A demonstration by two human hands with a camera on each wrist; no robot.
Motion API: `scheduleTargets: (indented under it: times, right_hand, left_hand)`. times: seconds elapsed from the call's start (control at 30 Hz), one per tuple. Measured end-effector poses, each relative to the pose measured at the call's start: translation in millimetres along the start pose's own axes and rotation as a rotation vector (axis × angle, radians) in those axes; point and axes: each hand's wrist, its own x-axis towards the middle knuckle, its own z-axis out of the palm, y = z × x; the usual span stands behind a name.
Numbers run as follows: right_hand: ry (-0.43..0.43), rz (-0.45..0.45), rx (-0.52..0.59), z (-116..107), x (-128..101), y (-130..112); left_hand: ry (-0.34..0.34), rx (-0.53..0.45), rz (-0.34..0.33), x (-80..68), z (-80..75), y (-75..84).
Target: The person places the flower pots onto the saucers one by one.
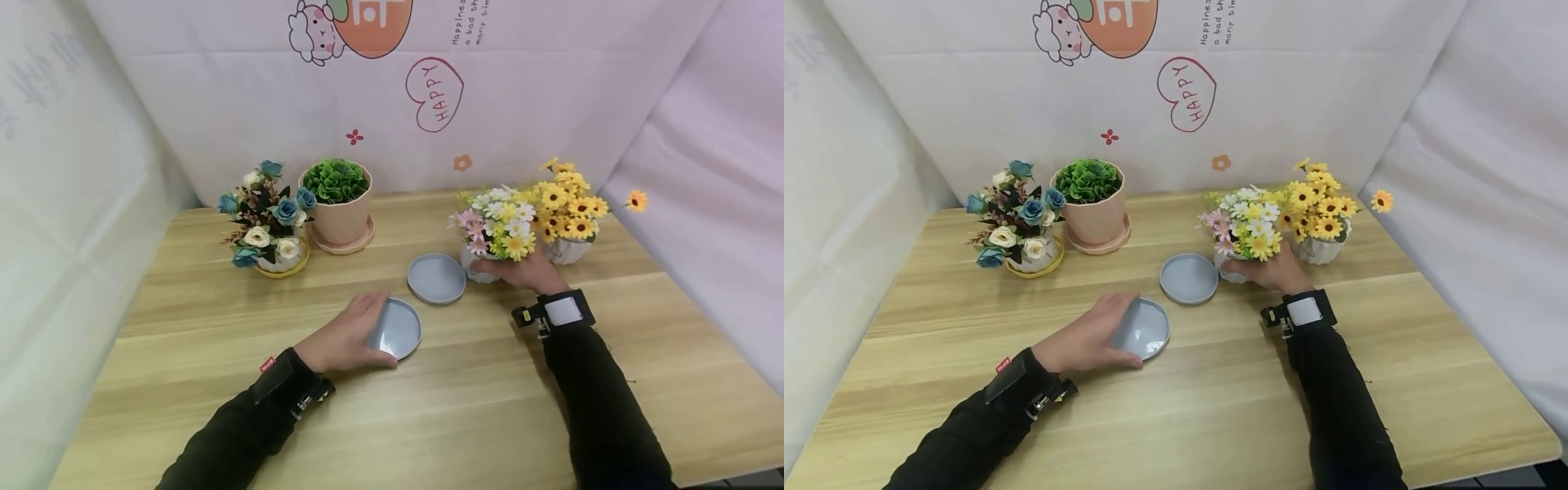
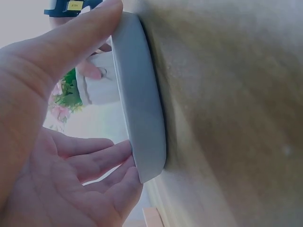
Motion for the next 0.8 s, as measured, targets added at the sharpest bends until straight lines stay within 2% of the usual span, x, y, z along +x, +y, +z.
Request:
scheduleTargets:
  times: [0.13,0.33,0.37,0.6,0.67,0.8]
  right_hand:
    - [-0.059,-0.038,0.039,-7,0,-16]
    - [-0.195,0.068,0.120,-14,-5,-34]
    - [-0.212,0.102,0.137,-14,-6,-34]
    - [-0.274,0.091,0.172,-9,-7,-17]
    - [-0.298,0.121,0.160,-9,-8,-13]
    - [-0.317,0.125,0.174,-8,-9,-11]
  left_hand:
    - [0.006,-0.004,0.003,0.5,-0.4,-1.0]
    - [0.016,-0.003,0.015,-0.6,1.4,-1.2]
    - [0.017,-0.001,0.018,-1.0,1.7,-1.4]
    - [0.023,0.012,0.032,-2.2,0.7,-0.5]
    - [0.025,0.017,0.032,-2.4,0.5,-0.2]
    - [0.026,0.017,0.033,-2.6,1.1,0.1]
